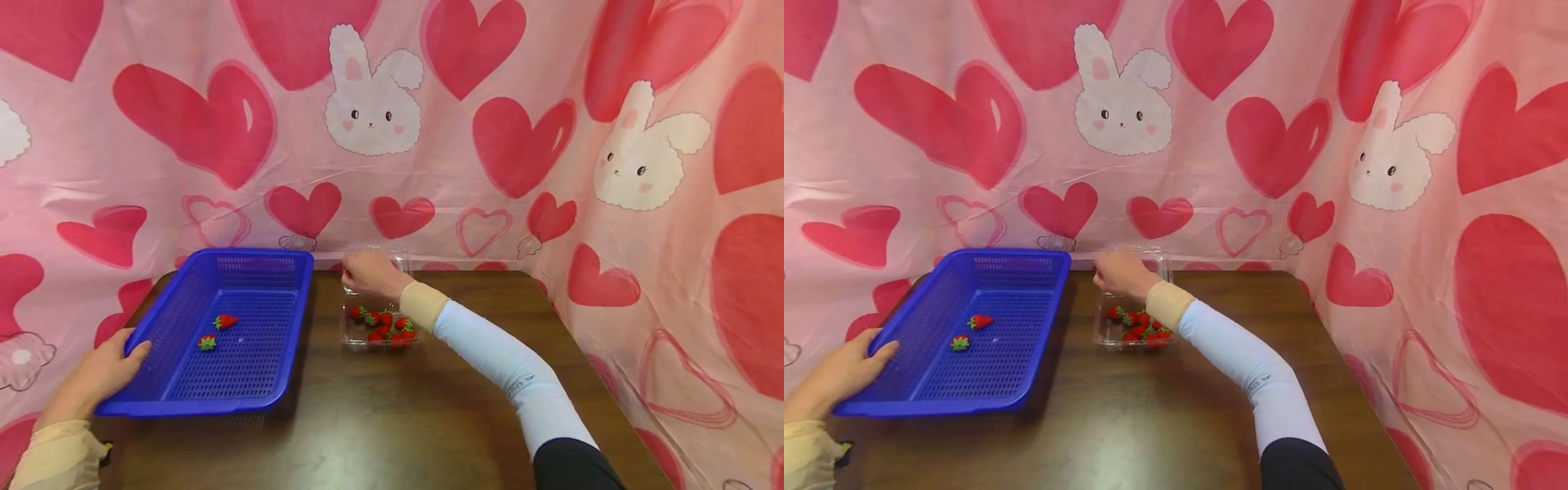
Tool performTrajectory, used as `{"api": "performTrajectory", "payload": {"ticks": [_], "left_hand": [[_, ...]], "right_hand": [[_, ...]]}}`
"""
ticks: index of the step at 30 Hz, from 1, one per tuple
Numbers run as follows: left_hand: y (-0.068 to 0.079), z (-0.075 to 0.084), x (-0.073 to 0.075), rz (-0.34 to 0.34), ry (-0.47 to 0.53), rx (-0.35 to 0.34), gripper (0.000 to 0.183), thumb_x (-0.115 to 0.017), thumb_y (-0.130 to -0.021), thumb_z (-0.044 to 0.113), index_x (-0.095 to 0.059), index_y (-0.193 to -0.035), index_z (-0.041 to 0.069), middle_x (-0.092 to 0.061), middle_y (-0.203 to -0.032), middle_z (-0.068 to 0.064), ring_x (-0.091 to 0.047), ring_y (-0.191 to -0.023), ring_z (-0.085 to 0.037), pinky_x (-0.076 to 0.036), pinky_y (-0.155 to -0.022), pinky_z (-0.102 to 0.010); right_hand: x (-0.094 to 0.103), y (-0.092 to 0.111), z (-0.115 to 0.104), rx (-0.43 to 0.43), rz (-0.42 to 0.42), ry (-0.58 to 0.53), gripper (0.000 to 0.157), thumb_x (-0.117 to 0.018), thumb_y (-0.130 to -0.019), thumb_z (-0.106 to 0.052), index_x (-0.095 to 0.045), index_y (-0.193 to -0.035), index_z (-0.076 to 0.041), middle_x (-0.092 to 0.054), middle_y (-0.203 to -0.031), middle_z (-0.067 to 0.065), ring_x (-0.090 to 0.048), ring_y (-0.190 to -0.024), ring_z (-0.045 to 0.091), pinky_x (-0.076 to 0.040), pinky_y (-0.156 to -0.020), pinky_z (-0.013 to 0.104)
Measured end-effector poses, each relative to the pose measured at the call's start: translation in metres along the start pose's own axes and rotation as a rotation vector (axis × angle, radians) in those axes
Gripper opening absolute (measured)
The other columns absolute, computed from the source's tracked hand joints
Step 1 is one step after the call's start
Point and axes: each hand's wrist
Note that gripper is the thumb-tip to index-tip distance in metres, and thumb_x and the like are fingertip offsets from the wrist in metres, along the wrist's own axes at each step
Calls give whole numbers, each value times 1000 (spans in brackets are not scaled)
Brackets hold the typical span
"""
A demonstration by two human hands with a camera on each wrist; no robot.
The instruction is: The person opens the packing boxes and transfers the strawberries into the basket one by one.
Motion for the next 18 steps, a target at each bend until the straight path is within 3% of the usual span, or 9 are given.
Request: {"api": "performTrajectory", "payload": {"ticks": [3, 9, 13, 18], "left_hand": [[-1, 0, 0, 16, 8, -13, 57, -44, -102, 29, -32, -131, -18, -49, -113, -48, -56, -89, -58, -47, -74, -62], [-2, -5, 1, 30, 9, -22, 57, -44, -102, 29, -32, -130, -19, -50, -111, -48, -56, -89, -59, -48, -73, -62], [-2, -6, 2, 29, 0, -21, 57, -45, -101, 29, -33, -130, -19, -49, -112, -48, -55, -91, -60, -47, -74, -63], [-2, -5, 0, 0, -1, -16, 62, -44, -102, 34, -31, -133, -18, -48, -116, -48, -54, -93, -60, -46, -76, -64]], "right_hand": [[-13, 9, 5, -16, -91, -30, 16, -57, -91, -22, -62, -79, -12, -56, -60, 0, -57, -59, 19, -54, -55, 35], [-31, 19, 6, -88, -386, -111, 13, -61, -92, -26, -63, -84, -17, -59, -72, -3, -55, -69, 15, -54, -63, 36], [-42, 23, 3, -79, -461, -120, 15, -66, -92, -29, -67, -100, -17, -65, -83, -3, -58, -75, 14, -56, -70, 38], [-54, 27, -1, -99, -491, -53, 14, -66, -90, -29, -65, -96, -17, -68, -85, 1, -64, -76, 20, -56, -67, 40]]}}
Point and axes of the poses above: each hand's wrist, its own y-axis away from the middle knuckle, its own x-axis out of the back of the hand, z = x × y
